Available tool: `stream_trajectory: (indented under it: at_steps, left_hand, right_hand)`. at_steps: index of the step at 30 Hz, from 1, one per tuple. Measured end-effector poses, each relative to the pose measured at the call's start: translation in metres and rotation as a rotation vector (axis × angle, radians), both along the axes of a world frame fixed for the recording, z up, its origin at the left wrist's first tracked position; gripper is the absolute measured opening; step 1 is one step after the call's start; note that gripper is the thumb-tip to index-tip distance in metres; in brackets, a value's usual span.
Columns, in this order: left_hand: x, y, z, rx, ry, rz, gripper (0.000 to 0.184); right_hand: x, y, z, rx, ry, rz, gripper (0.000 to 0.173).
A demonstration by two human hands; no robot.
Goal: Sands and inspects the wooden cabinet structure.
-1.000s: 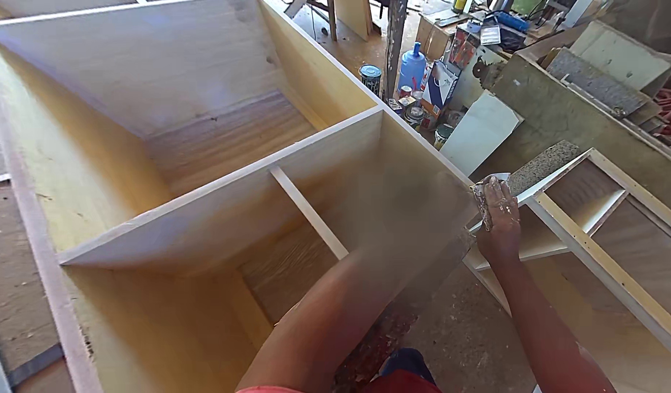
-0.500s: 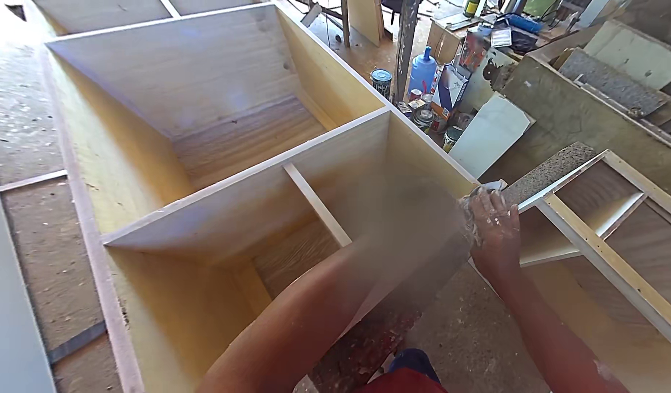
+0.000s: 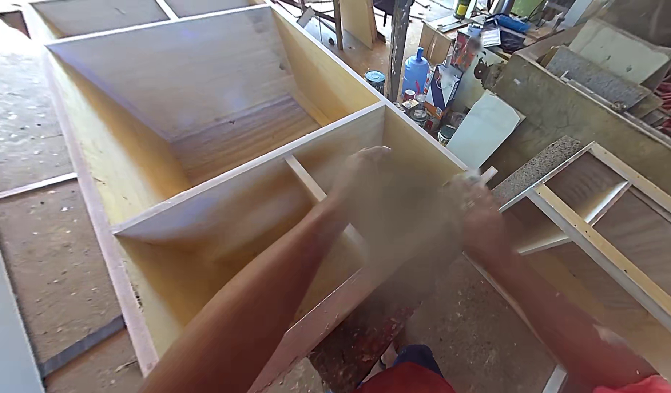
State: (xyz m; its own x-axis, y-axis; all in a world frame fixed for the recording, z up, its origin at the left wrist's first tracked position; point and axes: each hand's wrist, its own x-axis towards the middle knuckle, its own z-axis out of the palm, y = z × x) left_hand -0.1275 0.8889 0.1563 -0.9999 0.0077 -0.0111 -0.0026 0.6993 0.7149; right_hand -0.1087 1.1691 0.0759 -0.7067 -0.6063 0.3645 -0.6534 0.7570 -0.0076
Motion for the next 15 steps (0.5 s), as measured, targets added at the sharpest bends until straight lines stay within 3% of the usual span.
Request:
stream_trajectory:
  at_steps: [3,5,7,9,11,13,15]
  left_hand:
    - [0.039,-0.029,0.015,-0.03,0.026,0.007,0.054]
    - [0.077,-0.055,0.015,-0.065,0.053,-0.008,0.059]
    - [0.124,-0.087,0.009,-0.1,0.063,0.008,0.064]
    - [0.169,-0.12,-0.003,-0.107,0.055,0.049,0.067]
    - [0.206,-0.148,-0.021,-0.075,0.042,0.117,0.071]
    - [0.236,-0.169,-0.036,-0.046,0.042,0.186,0.076]
    - [0.263,-0.178,-0.043,0.004,0.046,0.222,0.079]
  right_hand:
    - [0.047,-0.028,-0.005,-0.082,0.041,0.144,0.051]
    - [0.02,-0.005,-0.004,-0.134,0.103,0.073,0.046]
    - [-0.002,0.018,-0.009,-0.09,0.084,-0.099,0.055]
    - [0.026,0.003,-0.014,-0.135,0.055,-0.1,0.059]
    - [0.058,-0.014,-0.019,-0.177,0.096,0.033,0.046]
    - [0.036,0.002,-0.014,-0.146,0.159,0.07,0.042]
    - [-0.001,0.026,-0.011,-0.073,0.164,-0.034,0.052]
